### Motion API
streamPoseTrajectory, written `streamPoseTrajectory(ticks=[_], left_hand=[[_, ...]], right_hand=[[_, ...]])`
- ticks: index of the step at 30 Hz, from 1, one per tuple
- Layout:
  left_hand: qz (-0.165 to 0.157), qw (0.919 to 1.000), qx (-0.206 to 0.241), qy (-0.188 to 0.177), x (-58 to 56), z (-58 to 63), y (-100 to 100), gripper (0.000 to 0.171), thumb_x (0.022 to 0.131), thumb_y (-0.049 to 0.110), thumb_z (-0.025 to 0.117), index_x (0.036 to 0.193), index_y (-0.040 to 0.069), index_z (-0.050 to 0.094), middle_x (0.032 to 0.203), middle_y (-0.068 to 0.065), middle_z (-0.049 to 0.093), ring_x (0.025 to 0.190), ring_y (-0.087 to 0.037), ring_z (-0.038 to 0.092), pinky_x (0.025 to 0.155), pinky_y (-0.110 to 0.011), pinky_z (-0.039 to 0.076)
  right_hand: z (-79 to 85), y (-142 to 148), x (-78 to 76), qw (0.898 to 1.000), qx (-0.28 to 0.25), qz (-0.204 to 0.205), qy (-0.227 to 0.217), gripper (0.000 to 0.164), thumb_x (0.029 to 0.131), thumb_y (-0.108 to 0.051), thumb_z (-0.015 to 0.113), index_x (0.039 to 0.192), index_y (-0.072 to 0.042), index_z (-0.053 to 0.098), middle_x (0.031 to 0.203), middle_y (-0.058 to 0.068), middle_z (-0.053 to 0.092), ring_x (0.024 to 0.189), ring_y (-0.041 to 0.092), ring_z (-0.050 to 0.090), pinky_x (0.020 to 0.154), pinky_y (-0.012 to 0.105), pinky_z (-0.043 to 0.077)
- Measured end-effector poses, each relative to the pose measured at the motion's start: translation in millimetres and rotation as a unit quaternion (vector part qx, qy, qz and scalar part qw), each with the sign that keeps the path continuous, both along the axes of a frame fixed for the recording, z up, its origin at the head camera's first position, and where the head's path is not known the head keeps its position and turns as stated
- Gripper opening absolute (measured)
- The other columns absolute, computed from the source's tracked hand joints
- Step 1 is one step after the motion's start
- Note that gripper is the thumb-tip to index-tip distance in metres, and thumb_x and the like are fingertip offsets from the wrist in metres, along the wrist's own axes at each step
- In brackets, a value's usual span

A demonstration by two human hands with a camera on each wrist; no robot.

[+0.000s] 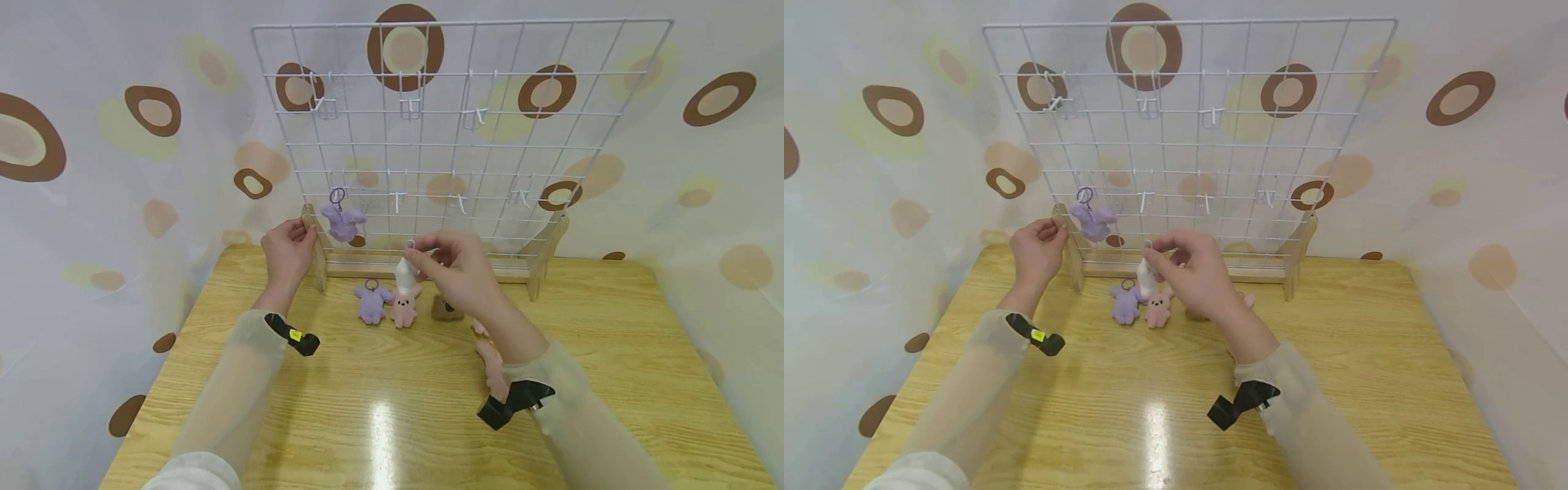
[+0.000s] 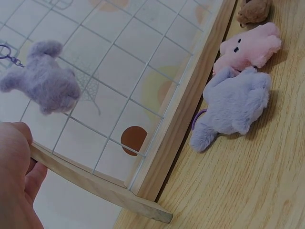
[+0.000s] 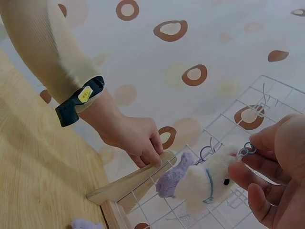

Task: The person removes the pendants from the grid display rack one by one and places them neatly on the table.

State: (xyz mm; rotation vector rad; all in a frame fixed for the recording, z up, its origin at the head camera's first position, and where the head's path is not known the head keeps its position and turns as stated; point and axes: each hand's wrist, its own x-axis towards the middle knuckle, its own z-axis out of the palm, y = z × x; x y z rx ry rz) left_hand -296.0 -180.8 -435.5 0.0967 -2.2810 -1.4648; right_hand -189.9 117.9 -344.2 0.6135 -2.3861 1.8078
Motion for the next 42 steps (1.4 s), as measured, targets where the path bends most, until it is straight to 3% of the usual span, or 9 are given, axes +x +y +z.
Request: streamPoseTrajectory(ticks=[6,9,12,17,21,28,42], left_hand=[[0.001,1.0000,0.000,0.004,0.6,-0.4,1,0.023,0.099,0.010,0.072,0.114,-0.007,0.077,0.105,-0.023,0.077,0.098,-0.029,0.078,0.082,-0.033,0.064],[0.002,1.0000,-0.001,0.004,0.5,-0.3,1,0.022,0.099,0.010,0.073,0.114,-0.007,0.077,0.104,-0.022,0.077,0.097,-0.028,0.078,0.082,-0.032,0.064],[0.005,1.0000,-0.002,0.002,0.6,0.2,1,0.023,0.099,0.010,0.073,0.114,-0.006,0.077,0.105,-0.022,0.078,0.097,-0.028,0.078,0.082,-0.032,0.064],[0.005,1.0000,-0.006,-0.003,0.8,0.6,1,0.023,0.100,0.011,0.072,0.116,-0.006,0.077,0.106,-0.021,0.078,0.099,-0.027,0.078,0.084,-0.033,0.064],[0.004,1.0000,-0.004,-0.001,0.7,0.9,0,0.023,0.100,0.011,0.072,0.116,-0.006,0.077,0.106,-0.022,0.077,0.099,-0.028,0.077,0.084,-0.034,0.064],[0.001,1.0000,0.002,-0.004,0.5,0.3,0,0.023,0.100,0.011,0.073,0.115,-0.006,0.077,0.106,-0.022,0.077,0.099,-0.028,0.077,0.084,-0.033,0.064],[0.001,1.0000,0.002,-0.002,0.0,-1.2,0,0.024,0.100,0.011,0.073,0.116,-0.006,0.077,0.106,-0.021,0.077,0.099,-0.027,0.077,0.084,-0.033,0.064]], right_hand=[[-11.6,9,9.2,1.000,0.003,-0.007,-0.009,0.012,0.101,-0.009,0.074,0.104,0.001,0.078,0.095,0.011,0.076,0.070,0.033,0.072,0.045,0.022,0.045],[-14.9,12,14.5,1.000,0.004,-0.008,-0.017,0.012,0.101,-0.010,0.074,0.105,0.001,0.078,0.093,0.012,0.076,0.071,0.037,0.072,0.045,0.023,0.046],[-17.0,16,20.4,1.000,0.007,-0.013,-0.028,0.012,0.101,-0.011,0.074,0.105,0.000,0.078,0.091,0.011,0.076,0.071,0.031,0.072,0.045,0.022,0.044],[-21.3,21,26.4,1.000,0.008,-0.008,-0.023,0.010,0.101,-0.008,0.073,0.105,0.001,0.078,0.089,0.011,0.075,0.068,0.021,0.069,0.050,0.023,0.049],[-25.8,25,31.0,1.000,0.012,-0.005,-0.014,0.009,0.101,-0.007,0.073,0.104,0.000,0.078,0.082,0.010,0.073,0.065,0.020,0.066,0.055,0.025,0.055],[-37.7,33,39.9,1.000,-0.014,0.002,-0.018,0.009,0.099,-0.001,0.074,0.105,0.003,0.077,0.091,0.014,0.076,0.070,0.024,0.071,0.065,0.030,0.063],[-66.9,52,53.8,0.999,-0.038,0.011,-0.014,0.004,0.097,0.005,0.072,0.098,0.003,0.076,0.081,0.014,0.073,0.066,0.019,0.068,0.055,0.023,0.053]])
